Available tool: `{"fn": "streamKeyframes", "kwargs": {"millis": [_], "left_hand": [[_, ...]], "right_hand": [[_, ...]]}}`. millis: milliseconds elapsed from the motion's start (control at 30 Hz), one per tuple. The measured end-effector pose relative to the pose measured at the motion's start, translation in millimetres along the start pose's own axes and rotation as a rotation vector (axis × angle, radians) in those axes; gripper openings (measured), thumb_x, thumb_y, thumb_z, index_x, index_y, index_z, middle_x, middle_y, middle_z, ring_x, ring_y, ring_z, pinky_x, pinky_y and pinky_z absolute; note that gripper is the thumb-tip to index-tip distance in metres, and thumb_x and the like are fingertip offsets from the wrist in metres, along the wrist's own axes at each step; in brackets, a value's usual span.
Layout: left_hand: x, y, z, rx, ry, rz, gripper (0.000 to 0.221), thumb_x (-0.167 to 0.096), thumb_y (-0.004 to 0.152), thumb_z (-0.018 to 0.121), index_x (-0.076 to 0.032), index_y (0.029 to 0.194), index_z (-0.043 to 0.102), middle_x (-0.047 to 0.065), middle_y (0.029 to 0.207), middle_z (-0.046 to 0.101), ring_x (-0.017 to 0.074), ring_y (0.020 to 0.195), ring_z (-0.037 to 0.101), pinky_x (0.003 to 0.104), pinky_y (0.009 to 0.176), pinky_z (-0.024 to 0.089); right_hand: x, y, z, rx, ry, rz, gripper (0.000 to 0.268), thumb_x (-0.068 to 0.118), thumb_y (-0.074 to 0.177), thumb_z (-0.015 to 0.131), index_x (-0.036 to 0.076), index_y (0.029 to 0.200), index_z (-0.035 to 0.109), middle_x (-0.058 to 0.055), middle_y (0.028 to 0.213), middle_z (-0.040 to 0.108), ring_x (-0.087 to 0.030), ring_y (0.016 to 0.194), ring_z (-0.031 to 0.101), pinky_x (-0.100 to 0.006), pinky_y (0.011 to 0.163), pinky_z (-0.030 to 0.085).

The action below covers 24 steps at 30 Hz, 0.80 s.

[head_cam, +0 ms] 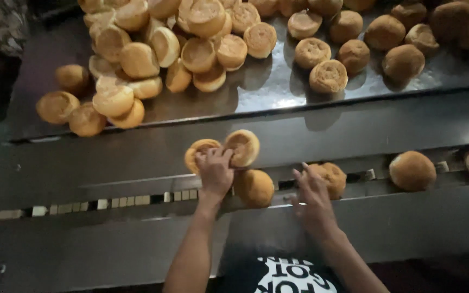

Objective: The person repeatedly picks up round buns from a pile on a metal tray and places them onto a moving conveyor belt. The buns are handled one at a time and arranged in a single file as the belt advances.

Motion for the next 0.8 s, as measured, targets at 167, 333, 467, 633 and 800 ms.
{"fn": "streamKeyframes", "kwargs": {"millis": [167,333,467,633,800], "left_hand": [[-10,-24,31,0.11,-0.263,-0.045,0.043,-0.032,0.078,0.079,-0.016,0.117,0.071,0.005,0.107,0.076,0.0293,0.103,0.066,0.053,0.092,0.038],[6,-43,50,0.223,-0.268,0.055,0.07,-0.022,0.073,0.076,-0.011,0.14,0.058,0.008,0.141,0.064,0.0272,0.13,0.057,0.051,0.101,0.036],[27,-58,42,0.189,-0.025,0.02,0.081,-0.015,0.075,0.073,-0.006,0.151,0.047,0.018,0.149,0.051,0.0333,0.136,0.047,0.05,0.108,0.04],[65,-62,-39,-0.138,-0.188,-0.119,0.042,0.004,0.086,0.058,0.003,0.128,0.061,0.022,0.117,0.064,0.0422,0.112,0.06,0.054,0.107,0.045],[106,-101,-78,0.109,-0.879,-1.234,0.051,-0.01,0.096,0.05,-0.029,0.143,0.053,0.011,0.156,0.045,0.0374,0.132,0.052,0.054,0.091,0.054]], "right_hand": [[34,49,57,0.257,-0.21,-0.175,0.095,0.023,0.086,0.074,0.022,0.163,0.019,-0.007,0.173,0.011,-0.032,0.159,0.011,-0.059,0.123,0.022],[56,107,54,0.216,-0.066,-0.092,0.067,0.023,0.083,0.059,0.012,0.148,0.045,-0.009,0.154,0.046,-0.038,0.145,0.033,-0.059,0.114,0.027],[44,127,52,0.269,-0.082,0.09,0.065,0.02,0.088,0.06,0.011,0.15,0.044,-0.013,0.13,0.061,-0.033,0.112,0.053,-0.046,0.099,0.041],[25,99,33,0.318,0.402,0.685,0.043,0.039,0.086,0.058,0.018,0.123,0.056,-0.007,0.104,0.073,-0.026,0.09,0.067,-0.04,0.08,0.05],[33,66,57,0.528,0.244,0.658,0.057,0.049,0.098,0.052,0.014,0.142,0.048,-0.016,0.111,0.074,-0.036,0.102,0.069,-0.047,0.083,0.05]]}}
Point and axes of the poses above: each hand's wrist, its own y-axis towards the middle knuckle, its own z-axis out of the palm, x = y × z, the point moved 8 cm from there along y, towards the middle knuckle
